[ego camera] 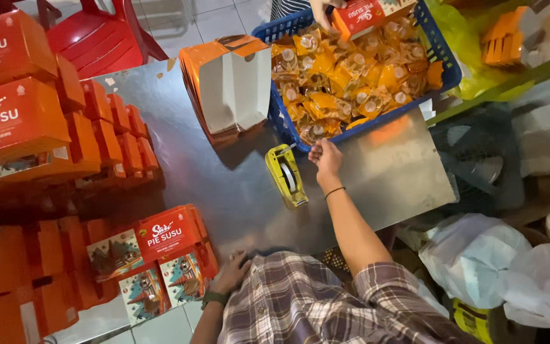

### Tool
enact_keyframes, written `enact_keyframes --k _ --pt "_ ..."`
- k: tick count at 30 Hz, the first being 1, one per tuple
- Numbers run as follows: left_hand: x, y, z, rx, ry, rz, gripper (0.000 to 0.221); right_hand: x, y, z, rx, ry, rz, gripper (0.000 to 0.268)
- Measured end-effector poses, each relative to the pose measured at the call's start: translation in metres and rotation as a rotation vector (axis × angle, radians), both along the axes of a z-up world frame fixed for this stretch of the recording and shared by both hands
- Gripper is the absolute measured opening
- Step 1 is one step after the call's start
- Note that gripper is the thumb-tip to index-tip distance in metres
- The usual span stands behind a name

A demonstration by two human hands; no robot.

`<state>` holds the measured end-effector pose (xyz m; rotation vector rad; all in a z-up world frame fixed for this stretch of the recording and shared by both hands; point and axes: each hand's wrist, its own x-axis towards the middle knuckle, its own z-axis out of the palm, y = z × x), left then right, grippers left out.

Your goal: The person assembles cardboard boxes, places individually wrapped snacks from a basket into the boxes, and uses a tape dispenser to seal the boxes.

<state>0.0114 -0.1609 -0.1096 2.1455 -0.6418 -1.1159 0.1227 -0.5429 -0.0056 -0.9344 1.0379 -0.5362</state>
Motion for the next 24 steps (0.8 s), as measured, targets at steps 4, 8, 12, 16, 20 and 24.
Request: enact_keyframes --k 4,8,12,16,20,24 --pt "-0.002 0.001 0.002 0.021 0.23 0.08 0.057 0.016 -0.012 0.013 0.058 -0.139 0.055 0.019" --pt "-0.002 0.001 0.005 0.112 0.26 0.062 0.063 0.028 -0.029 0.029 0.019 -0.156 0.086 0.02" --pt "-0.001 0.001 0.006 0.192 0.261 0.06 0.065 0.029 -0.035 0.04 -0.002 -0.129 0.134 0.016" --pt "0.0 0.002 0.003 0.15 0.329 0.067 0.067 0.017 -0.022 0.03 0.019 -0.139 0.157 0.017" --pt "-0.002 0.002 0.003 0.121 0.307 0.082 0.063 0.003 -0.006 0.009 0.079 -0.011 0.153 0.018" --pt "-0.002 0.002 -0.004 0.018 0.209 0.085 0.056 -0.015 0.01 -0.006 0.063 0.062 0.176 0.033"
